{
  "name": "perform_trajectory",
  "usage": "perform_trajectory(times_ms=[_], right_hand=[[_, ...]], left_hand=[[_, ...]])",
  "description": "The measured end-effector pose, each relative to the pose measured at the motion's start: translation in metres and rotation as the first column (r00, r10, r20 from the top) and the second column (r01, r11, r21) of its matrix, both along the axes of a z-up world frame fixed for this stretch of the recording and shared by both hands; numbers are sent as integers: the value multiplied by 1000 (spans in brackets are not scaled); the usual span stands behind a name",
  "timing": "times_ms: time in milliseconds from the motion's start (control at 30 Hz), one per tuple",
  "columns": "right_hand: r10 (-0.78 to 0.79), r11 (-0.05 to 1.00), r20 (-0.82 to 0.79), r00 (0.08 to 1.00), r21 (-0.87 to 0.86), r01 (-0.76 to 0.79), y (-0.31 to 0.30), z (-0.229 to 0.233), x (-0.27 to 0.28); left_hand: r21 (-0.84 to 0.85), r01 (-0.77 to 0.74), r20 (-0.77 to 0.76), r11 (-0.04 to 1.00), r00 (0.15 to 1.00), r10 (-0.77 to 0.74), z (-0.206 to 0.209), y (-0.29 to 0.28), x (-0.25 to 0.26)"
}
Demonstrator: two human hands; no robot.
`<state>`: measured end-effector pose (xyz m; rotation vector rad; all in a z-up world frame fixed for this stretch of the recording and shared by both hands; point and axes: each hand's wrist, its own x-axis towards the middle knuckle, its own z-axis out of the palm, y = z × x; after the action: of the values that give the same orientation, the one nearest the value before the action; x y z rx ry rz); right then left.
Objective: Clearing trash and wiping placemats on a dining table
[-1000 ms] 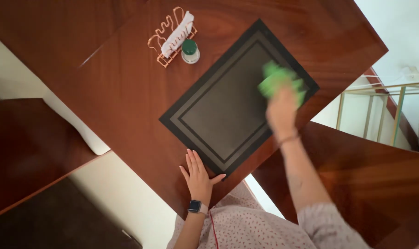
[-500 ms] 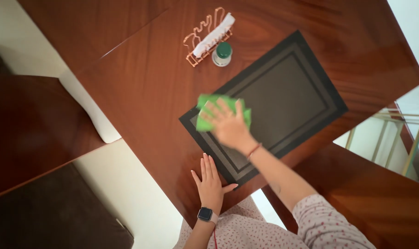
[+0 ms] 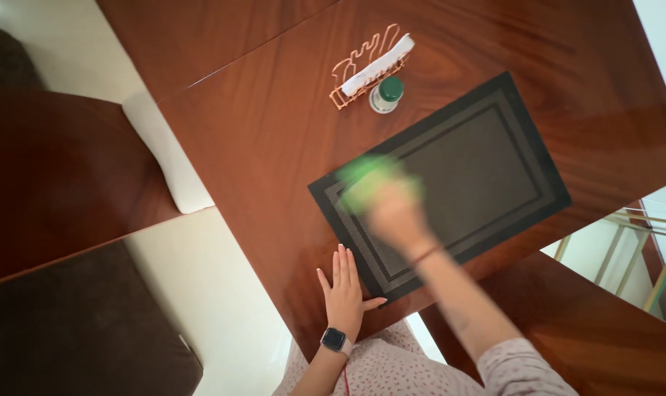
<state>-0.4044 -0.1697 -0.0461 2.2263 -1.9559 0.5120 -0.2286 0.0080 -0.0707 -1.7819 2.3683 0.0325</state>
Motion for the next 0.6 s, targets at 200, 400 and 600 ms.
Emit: perform_trajectory(times_ms=[200,400,600], right_hand=[[482,860,62,874,157,-486,-34,-29,90],[424,888,296,856,48,-457,-91,-34,81],[525,778,438,729,99,-620,36,-1,49]], left_hand=[[6,11,13,1000,1000,-11,-2,5,1],[44,34,118,998,992,-39,11,7,0],[105,-48,-125,993,990,61,1,-34,24]])
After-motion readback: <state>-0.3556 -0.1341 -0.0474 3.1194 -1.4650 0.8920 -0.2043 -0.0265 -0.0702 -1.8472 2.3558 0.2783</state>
